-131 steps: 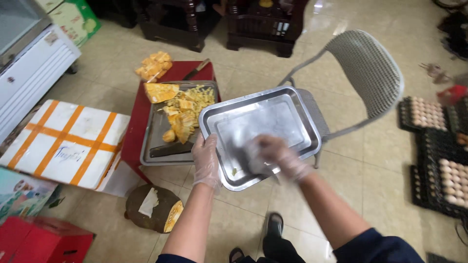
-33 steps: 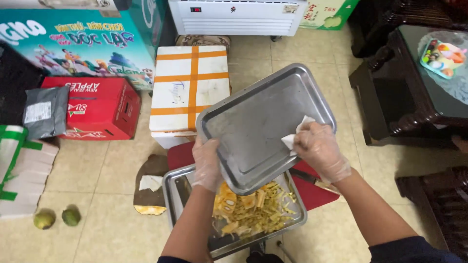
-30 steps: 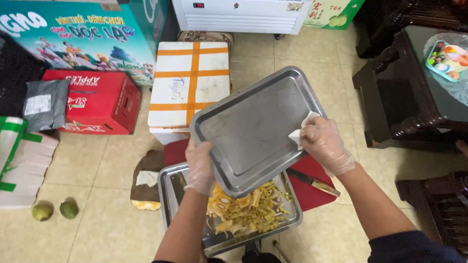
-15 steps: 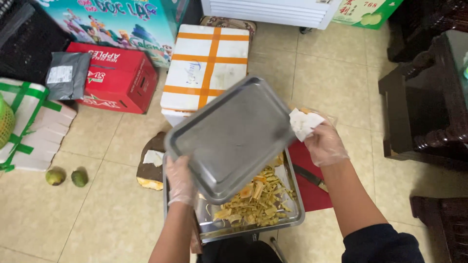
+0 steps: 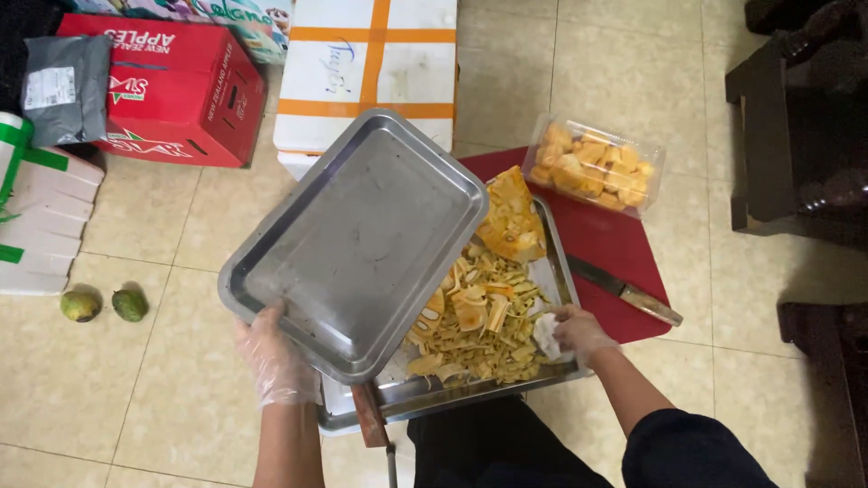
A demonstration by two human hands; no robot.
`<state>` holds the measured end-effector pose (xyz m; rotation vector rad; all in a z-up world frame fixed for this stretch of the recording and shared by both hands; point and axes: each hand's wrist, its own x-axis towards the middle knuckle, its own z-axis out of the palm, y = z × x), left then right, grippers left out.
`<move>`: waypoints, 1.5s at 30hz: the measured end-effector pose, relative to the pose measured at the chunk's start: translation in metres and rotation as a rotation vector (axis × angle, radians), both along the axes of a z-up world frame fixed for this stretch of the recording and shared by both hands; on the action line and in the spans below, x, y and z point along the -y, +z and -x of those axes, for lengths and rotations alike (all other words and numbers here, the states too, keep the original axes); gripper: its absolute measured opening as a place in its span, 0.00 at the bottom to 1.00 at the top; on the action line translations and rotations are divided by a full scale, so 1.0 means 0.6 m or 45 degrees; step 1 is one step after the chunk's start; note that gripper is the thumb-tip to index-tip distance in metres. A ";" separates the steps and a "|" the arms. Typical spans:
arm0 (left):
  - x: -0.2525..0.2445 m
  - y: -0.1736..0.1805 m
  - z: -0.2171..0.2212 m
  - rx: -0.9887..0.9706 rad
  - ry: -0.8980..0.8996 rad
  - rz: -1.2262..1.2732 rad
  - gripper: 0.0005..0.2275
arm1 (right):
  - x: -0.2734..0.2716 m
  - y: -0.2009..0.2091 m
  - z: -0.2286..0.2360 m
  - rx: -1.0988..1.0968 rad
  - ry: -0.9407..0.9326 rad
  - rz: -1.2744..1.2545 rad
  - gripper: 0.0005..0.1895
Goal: Extracting jackfruit bulbs from the core and cleaning a metal tray with a cloth
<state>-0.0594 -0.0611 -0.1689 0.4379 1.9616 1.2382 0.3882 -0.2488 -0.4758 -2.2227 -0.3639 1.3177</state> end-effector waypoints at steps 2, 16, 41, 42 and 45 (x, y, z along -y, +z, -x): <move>0.008 -0.031 0.005 -0.008 0.021 0.037 0.21 | 0.001 0.024 0.023 0.357 0.336 0.131 0.28; 0.042 -0.040 -0.048 0.530 -0.028 -0.356 0.23 | 0.090 0.067 0.129 1.449 1.491 -0.387 0.20; 0.161 -0.036 -0.182 0.664 -0.142 -0.057 0.35 | 0.072 0.037 -0.280 1.398 1.076 0.427 0.38; 0.156 -0.099 -0.176 0.669 -0.134 -0.081 0.31 | 0.074 0.067 -0.256 1.255 1.043 0.386 0.36; 0.169 -0.050 -0.188 0.047 -0.618 0.260 0.24 | 0.075 0.144 -0.161 0.973 0.930 0.229 0.33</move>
